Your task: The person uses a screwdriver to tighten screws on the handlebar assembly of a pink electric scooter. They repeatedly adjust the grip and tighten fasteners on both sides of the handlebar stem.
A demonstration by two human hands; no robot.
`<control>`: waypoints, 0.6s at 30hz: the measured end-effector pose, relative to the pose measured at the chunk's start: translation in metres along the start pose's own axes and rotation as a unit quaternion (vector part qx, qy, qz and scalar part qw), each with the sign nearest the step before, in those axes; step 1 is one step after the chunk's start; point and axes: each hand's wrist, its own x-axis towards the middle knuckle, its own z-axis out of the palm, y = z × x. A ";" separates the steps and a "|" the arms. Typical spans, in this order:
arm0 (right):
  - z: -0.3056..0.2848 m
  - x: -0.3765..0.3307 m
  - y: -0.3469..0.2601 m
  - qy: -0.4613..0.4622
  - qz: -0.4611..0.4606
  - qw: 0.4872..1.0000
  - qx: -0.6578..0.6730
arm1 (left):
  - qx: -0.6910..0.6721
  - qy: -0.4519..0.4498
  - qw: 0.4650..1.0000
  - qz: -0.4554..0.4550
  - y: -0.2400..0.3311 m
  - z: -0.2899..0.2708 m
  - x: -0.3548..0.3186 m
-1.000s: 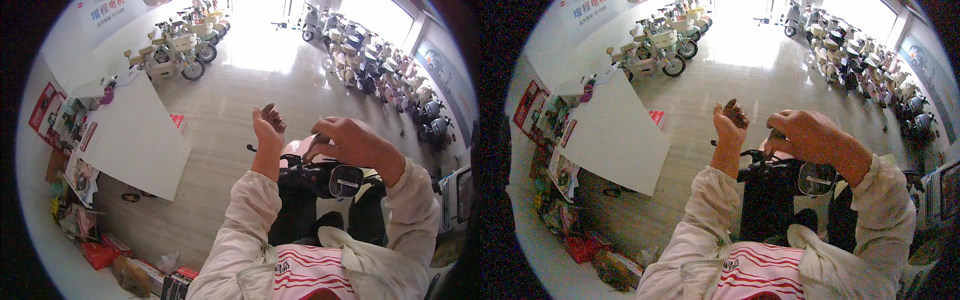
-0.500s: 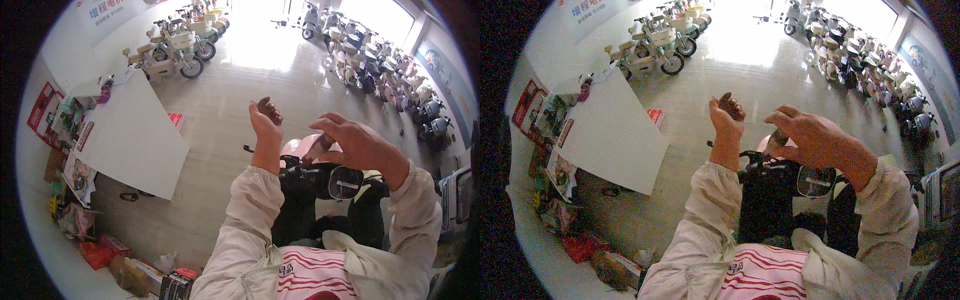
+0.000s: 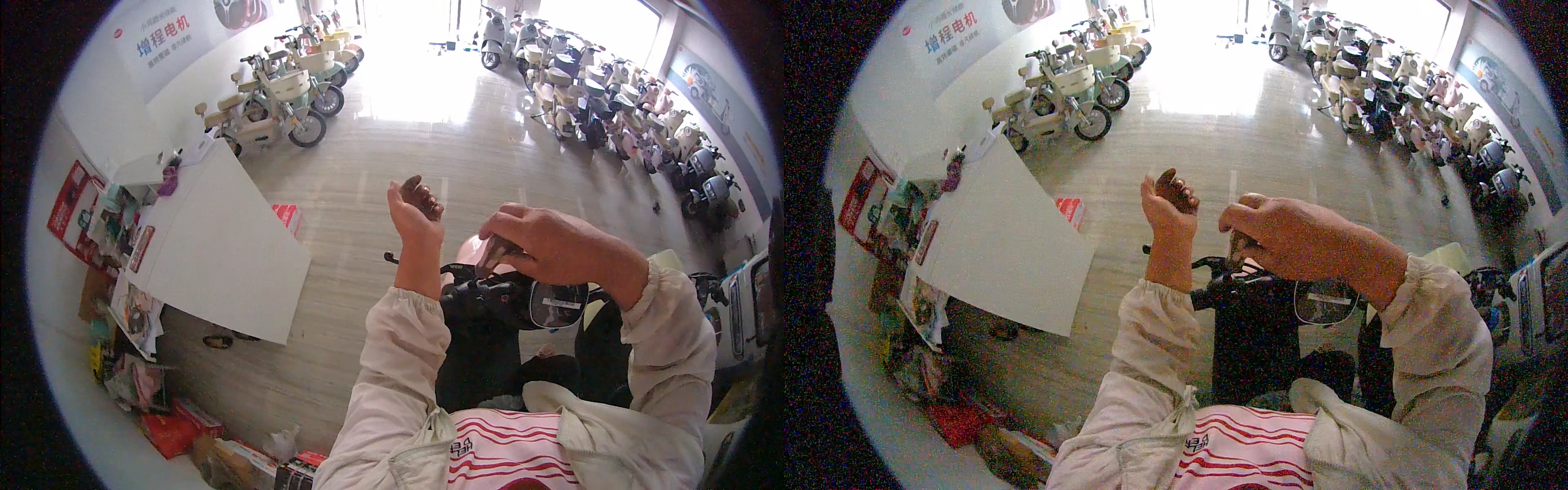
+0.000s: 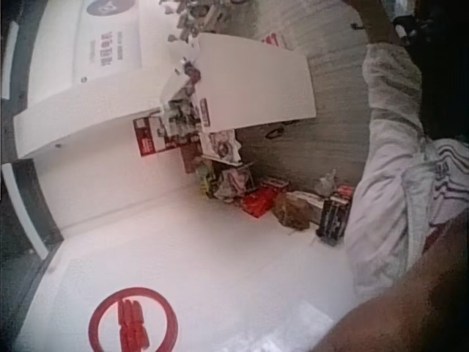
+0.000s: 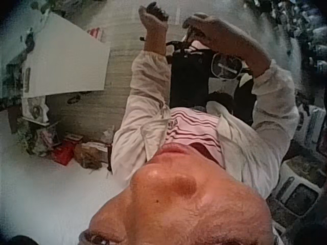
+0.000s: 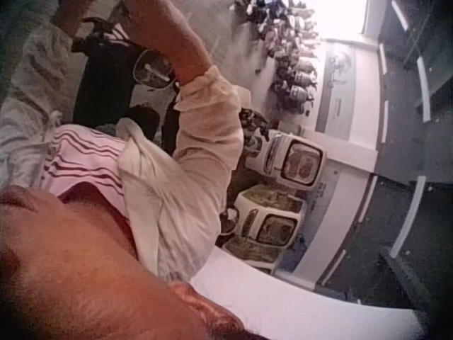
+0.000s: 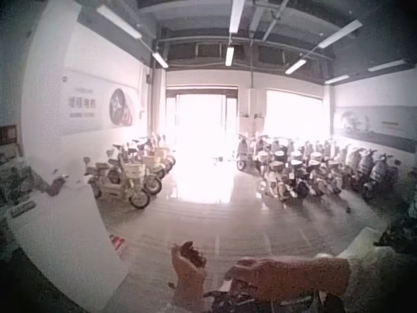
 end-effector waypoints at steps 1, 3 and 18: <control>-0.002 0.002 0.001 -0.023 0.014 0.999 -0.023 | 0.001 0.004 1.000 -0.004 0.000 0.002 -0.001; -0.009 0.007 -0.007 -0.071 0.074 0.992 -0.067 | 0.004 0.016 1.000 -0.010 0.000 0.001 -0.006; -0.008 0.013 -0.006 -0.085 0.108 0.989 -0.053 | 0.018 0.009 1.000 -0.002 0.007 0.007 -0.006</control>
